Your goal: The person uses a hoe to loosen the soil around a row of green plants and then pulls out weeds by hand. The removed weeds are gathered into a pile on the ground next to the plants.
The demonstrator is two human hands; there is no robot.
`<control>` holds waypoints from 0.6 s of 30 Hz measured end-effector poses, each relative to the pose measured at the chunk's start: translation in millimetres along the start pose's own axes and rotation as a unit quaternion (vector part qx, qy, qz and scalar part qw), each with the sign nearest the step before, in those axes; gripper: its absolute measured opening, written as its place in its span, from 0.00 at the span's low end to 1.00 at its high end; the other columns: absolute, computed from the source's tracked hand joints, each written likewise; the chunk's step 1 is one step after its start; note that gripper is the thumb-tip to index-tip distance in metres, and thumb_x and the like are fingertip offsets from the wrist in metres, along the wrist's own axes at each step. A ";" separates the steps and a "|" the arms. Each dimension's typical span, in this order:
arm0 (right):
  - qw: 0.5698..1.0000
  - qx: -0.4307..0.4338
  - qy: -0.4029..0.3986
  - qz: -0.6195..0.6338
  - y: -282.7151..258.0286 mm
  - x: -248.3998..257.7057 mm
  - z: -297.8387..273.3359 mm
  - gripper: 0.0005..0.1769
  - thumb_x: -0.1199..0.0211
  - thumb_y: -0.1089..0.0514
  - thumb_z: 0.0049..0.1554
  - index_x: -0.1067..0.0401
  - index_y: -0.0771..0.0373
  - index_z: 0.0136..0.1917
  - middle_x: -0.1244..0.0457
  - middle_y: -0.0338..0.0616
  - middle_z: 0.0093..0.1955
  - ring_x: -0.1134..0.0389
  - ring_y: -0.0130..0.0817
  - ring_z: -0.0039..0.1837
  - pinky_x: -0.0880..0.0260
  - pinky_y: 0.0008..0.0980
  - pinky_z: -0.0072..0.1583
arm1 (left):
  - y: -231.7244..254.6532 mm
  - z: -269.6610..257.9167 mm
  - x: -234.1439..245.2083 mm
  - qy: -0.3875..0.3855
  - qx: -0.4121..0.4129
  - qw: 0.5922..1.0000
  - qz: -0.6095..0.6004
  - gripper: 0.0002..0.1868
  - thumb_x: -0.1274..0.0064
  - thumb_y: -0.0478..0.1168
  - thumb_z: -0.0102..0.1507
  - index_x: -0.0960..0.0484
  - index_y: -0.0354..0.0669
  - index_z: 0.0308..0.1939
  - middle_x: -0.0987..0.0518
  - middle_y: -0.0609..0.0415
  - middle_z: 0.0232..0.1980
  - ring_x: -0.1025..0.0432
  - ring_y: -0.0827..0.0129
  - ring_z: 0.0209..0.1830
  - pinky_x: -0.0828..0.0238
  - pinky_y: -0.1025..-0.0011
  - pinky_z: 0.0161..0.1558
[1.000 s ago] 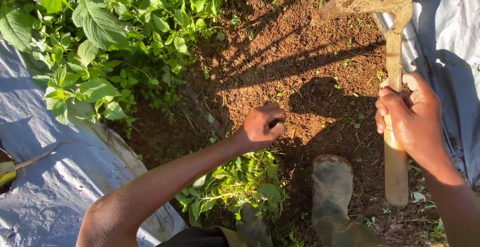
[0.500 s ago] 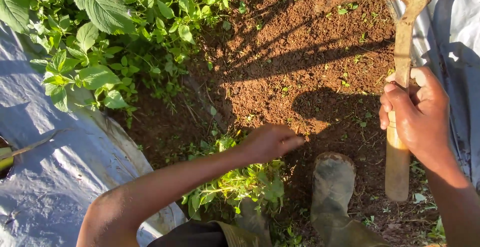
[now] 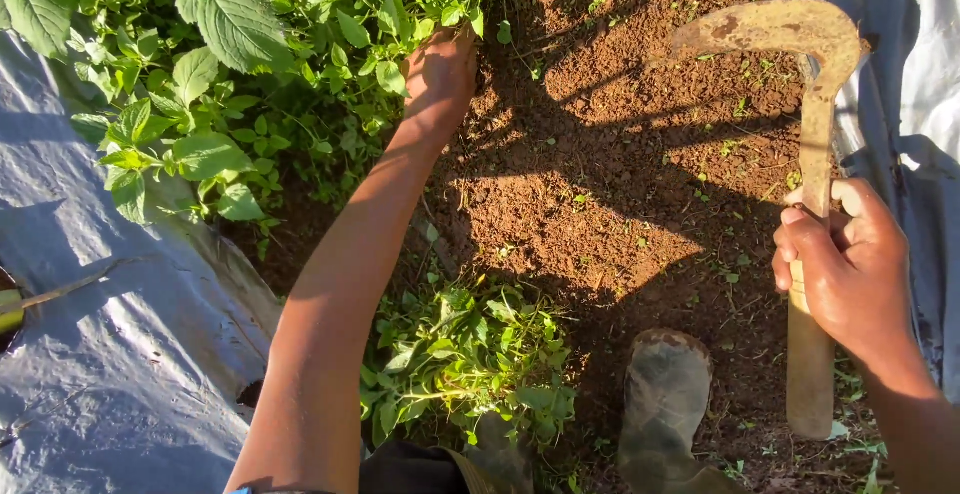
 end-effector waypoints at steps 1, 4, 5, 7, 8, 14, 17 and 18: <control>1.000 -0.002 0.002 -0.001 2.7 1.5 1.0 0.03 0.50 0.71 0.69 0.43 0.71 0.52 0.47 0.53 0.33 0.45 0.41 0.25 0.47 0.39 0.29 | 19.1 3.9 9.3 0.055 -0.093 0.994 -0.029 0.30 0.70 0.54 0.74 0.44 0.49 0.78 0.34 0.48 0.61 0.24 0.74 0.47 0.20 0.67 0.47; 1.000 0.001 -0.001 -0.004 8.6 6.4 4.3 0.02 0.51 0.71 0.69 0.43 0.72 0.53 0.48 0.54 0.31 0.46 0.41 0.25 0.47 0.39 0.30 | 28.1 7.6 20.3 0.103 -0.162 0.979 -0.070 0.31 0.58 0.53 0.70 0.43 0.46 0.74 0.41 0.48 0.60 0.28 0.70 0.47 0.25 0.63 0.48; 1.000 0.006 -0.006 -0.005 10.3 7.4 3.9 0.01 0.52 0.72 0.69 0.43 0.73 0.54 0.49 0.55 0.31 0.46 0.42 0.25 0.46 0.40 0.30 | 22.4 9.0 20.7 0.094 -0.141 0.982 -0.082 0.23 0.54 0.52 0.69 0.29 0.50 0.66 0.31 0.58 0.36 0.30 0.74 0.34 0.26 0.68 0.40; 1.000 0.005 -0.005 -0.004 16.7 10.9 5.7 0.01 0.52 0.72 0.70 0.43 0.74 0.54 0.48 0.55 0.32 0.46 0.43 0.25 0.45 0.40 0.31 | 9.7 -2.3 16.2 0.118 -0.110 0.987 -0.005 0.14 0.50 0.50 0.69 0.24 0.50 0.55 0.27 0.56 0.35 0.28 0.72 0.33 0.25 0.60 0.47; 1.000 0.006 -0.003 -0.003 19.0 12.5 6.5 0.01 0.52 0.72 0.71 0.43 0.74 0.55 0.47 0.56 0.33 0.45 0.44 0.25 0.45 0.40 0.31 | 0.7 -8.2 14.7 0.139 -0.076 0.985 0.074 0.08 0.46 0.48 0.68 0.20 0.50 0.44 0.23 0.55 0.34 0.26 0.69 0.33 0.24 0.52 0.55; 1.000 -0.003 -0.004 -0.011 13.5 6.6 8.4 0.04 0.52 0.71 0.70 0.44 0.71 0.52 0.48 0.53 0.33 0.45 0.42 0.25 0.47 0.39 0.30 | -18.7 -11.4 8.0 0.124 -0.146 0.979 0.066 0.20 0.65 0.59 0.74 0.27 0.56 0.35 0.35 0.63 0.27 0.42 0.82 0.22 0.36 0.70 0.38; 0.999 -0.012 -0.009 -0.034 11.6 4.1 8.9 0.02 0.51 0.70 0.70 0.43 0.71 0.54 0.48 0.56 0.29 0.45 0.43 0.25 0.48 0.42 0.31 | 35.0 5.3 17.4 0.156 -0.122 0.970 0.141 0.23 0.55 0.58 0.71 0.23 0.52 0.63 0.25 0.57 0.36 0.30 0.72 0.28 0.23 0.68 0.32; 0.999 -0.012 -0.010 -0.034 12.6 4.0 8.7 0.02 0.51 0.70 0.70 0.43 0.71 0.54 0.48 0.56 0.29 0.45 0.43 0.25 0.48 0.42 0.31 | 37.9 5.7 19.4 0.156 -0.123 0.970 0.140 0.23 0.55 0.58 0.71 0.23 0.52 0.63 0.25 0.57 0.36 0.30 0.72 0.28 0.23 0.68 0.32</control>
Point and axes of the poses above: each hand's wrist, its own z-axis towards the middle knuckle, its own x-axis out of the back of the hand, y = z × x, the point moved 10 cm from there along z, towards the middle knuckle
